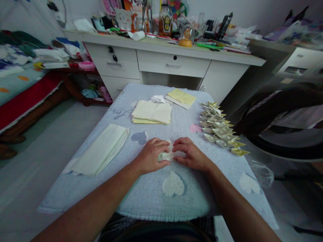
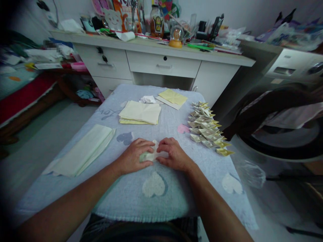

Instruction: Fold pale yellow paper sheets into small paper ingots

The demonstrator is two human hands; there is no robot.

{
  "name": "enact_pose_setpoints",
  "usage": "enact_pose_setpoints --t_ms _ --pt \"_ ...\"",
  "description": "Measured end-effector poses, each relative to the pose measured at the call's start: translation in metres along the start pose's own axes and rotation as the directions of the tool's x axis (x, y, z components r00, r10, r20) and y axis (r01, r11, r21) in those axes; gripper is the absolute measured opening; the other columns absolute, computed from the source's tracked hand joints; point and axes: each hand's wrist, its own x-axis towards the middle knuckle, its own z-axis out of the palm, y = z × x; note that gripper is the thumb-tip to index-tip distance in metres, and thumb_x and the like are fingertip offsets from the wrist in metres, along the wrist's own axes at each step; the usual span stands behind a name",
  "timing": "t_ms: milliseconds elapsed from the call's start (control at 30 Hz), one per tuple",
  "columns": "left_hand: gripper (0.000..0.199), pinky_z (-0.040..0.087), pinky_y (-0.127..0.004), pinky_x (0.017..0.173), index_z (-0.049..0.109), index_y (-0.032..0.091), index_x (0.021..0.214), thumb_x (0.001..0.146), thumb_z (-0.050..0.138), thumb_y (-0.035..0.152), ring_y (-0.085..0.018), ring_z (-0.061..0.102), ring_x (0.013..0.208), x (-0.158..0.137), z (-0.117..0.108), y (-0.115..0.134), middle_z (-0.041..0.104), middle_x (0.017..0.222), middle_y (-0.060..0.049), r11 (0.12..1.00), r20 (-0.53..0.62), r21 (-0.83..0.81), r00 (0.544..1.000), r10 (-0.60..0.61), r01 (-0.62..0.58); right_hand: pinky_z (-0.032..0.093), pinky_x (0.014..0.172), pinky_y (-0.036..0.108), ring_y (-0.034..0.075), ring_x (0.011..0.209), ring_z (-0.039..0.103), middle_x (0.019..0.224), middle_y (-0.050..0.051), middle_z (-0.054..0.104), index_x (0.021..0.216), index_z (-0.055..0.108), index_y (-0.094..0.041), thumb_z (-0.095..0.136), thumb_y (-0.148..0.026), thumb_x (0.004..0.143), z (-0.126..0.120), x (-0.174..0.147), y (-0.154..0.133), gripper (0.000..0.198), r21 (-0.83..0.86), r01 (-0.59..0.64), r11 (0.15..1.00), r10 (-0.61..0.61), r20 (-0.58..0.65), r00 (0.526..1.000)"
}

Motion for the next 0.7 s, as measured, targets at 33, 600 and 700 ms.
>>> enact_pose_setpoints --t_ms 33,600,700 --pt "0.028 0.042 -0.041 0.095 0.064 0.021 0.092 0.069 0.075 0.031 -0.024 0.053 0.108 0.000 0.000 0.001 0.064 0.121 -0.004 1.000 -0.002 0.007 1.000 -0.001 0.001 0.040 0.091 0.039 0.023 0.101 0.055 0.108 0.010 0.062 0.094 0.067 -0.018 0.066 -0.031 0.082 0.000 0.000 0.000 0.017 0.016 0.003 1.000 -0.002 -0.019 1.000" --pt "0.014 0.044 -0.033 0.078 0.063 0.016 0.084 0.088 0.049 0.016 -0.019 0.053 0.084 -0.005 0.001 0.011 0.063 0.083 -0.005 0.955 0.030 0.255 0.989 0.148 -0.151 0.038 0.087 0.041 0.025 0.099 0.051 0.109 0.010 0.060 0.100 0.067 -0.018 0.067 -0.030 0.077 0.011 -0.004 -0.009 0.025 -0.125 -0.007 0.992 -0.002 -0.073 0.997" --pt "0.017 0.043 -0.033 0.074 0.062 0.017 0.082 0.090 0.047 0.018 -0.018 0.052 0.079 -0.005 0.001 0.010 0.061 0.081 -0.005 0.953 0.039 0.268 0.990 0.135 -0.140 0.037 0.084 0.038 0.022 0.097 0.050 0.102 0.008 0.061 0.095 0.069 -0.020 0.062 -0.021 0.082 0.016 -0.002 -0.010 0.015 -0.157 -0.013 0.988 0.001 -0.079 0.997"
